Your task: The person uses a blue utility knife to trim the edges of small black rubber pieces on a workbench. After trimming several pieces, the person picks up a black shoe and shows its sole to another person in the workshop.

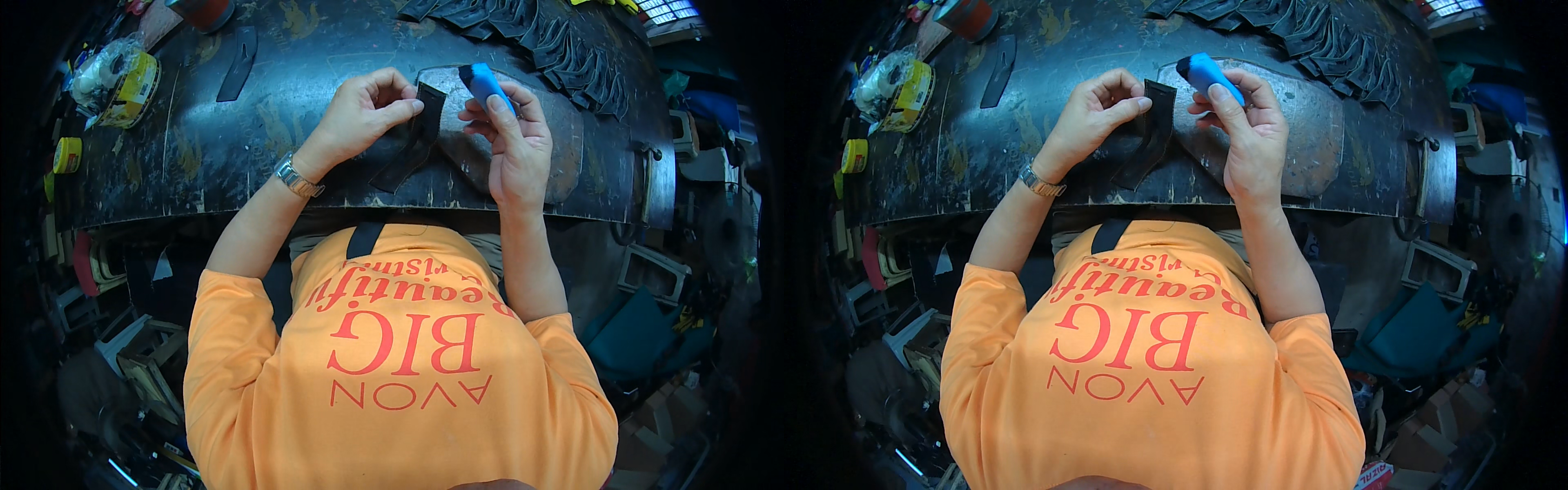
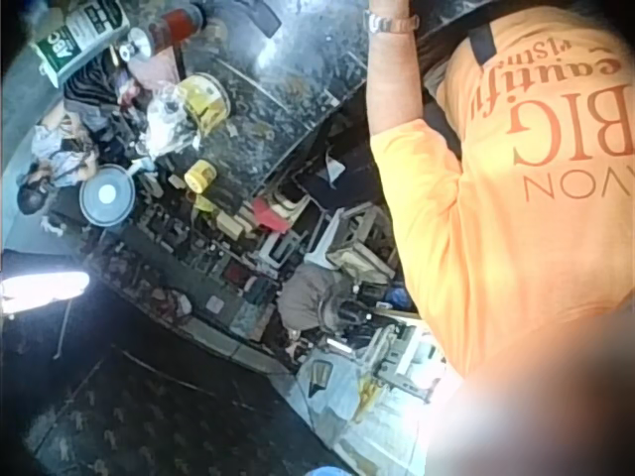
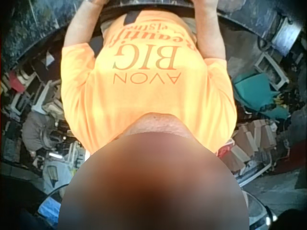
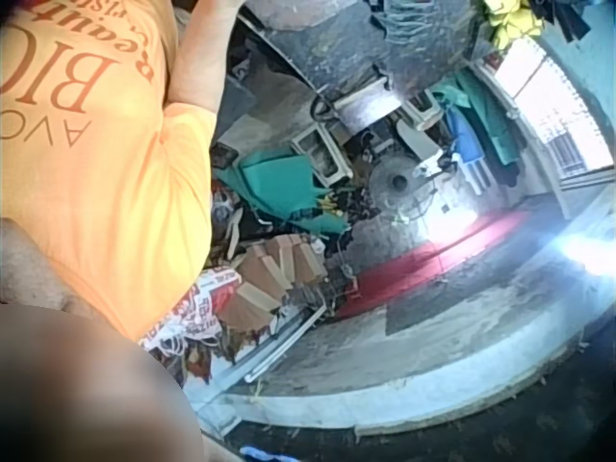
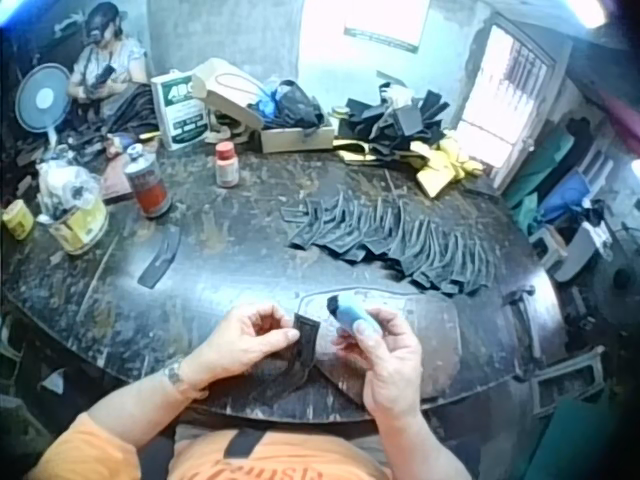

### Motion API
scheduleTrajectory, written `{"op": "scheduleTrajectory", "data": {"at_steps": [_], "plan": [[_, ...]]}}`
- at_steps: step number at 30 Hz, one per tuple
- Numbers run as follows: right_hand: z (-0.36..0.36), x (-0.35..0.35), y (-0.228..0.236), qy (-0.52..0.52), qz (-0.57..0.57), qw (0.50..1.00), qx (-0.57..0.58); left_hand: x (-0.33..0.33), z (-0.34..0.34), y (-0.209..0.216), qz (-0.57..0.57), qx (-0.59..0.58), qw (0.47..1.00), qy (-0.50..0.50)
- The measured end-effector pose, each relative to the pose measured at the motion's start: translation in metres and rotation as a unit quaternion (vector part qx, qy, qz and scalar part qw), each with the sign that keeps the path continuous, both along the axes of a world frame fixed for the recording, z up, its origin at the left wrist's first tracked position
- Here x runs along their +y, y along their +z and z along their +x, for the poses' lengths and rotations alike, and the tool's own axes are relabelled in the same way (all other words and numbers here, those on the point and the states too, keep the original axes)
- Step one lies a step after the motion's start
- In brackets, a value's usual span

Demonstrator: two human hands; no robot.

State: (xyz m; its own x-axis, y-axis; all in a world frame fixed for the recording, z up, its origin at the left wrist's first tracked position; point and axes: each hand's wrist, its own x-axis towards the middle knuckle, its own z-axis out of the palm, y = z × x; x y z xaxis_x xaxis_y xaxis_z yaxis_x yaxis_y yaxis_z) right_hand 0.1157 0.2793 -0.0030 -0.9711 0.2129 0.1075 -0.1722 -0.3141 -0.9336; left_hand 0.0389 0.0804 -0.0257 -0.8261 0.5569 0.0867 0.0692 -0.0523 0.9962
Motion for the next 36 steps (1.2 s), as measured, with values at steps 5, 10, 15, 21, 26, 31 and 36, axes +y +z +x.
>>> {"op": "scheduleTrajectory", "data": {"at_steps": [5,10,15,21,26,31,36], "plan": [[-0.001,-0.008,0.001,0.022,0.022,0.998,0.046,-0.001,0.003,0.005,0.011,-0.044,0.998,-0.035],[-0.003,-0.008,0.004,0.056,0.0,0.998,0.028,-0.003,0.002,0.009,0.05,-0.065,0.993,-0.081],[0.003,-0.007,0.004,-0.002,-0.022,0.999,0.041,-0.003,0.003,0.005,0.062,-0.047,0.996,-0.04],[0.02,-0.011,-0.004,-0.038,0.091,0.995,-0.004,-0.006,-0.001,0.001,0.092,-0.075,0.993,0.017],[0.023,-0.015,-0.009,-0.047,0.17,0.983,0.039,-0.005,0.001,-0.001,0.078,-0.048,0.994,0.052],[0.017,-0.016,-0.01,-0.057,0.303,0.946,0.102,-0.003,0.003,0.001,0.079,-0.039,0.994,0.067],[0.022,-0.014,-0.005,-0.053,0.405,0.905,0.119,-0.003,0.003,0.001,0.067,-0.045,0.993,0.084]]}}
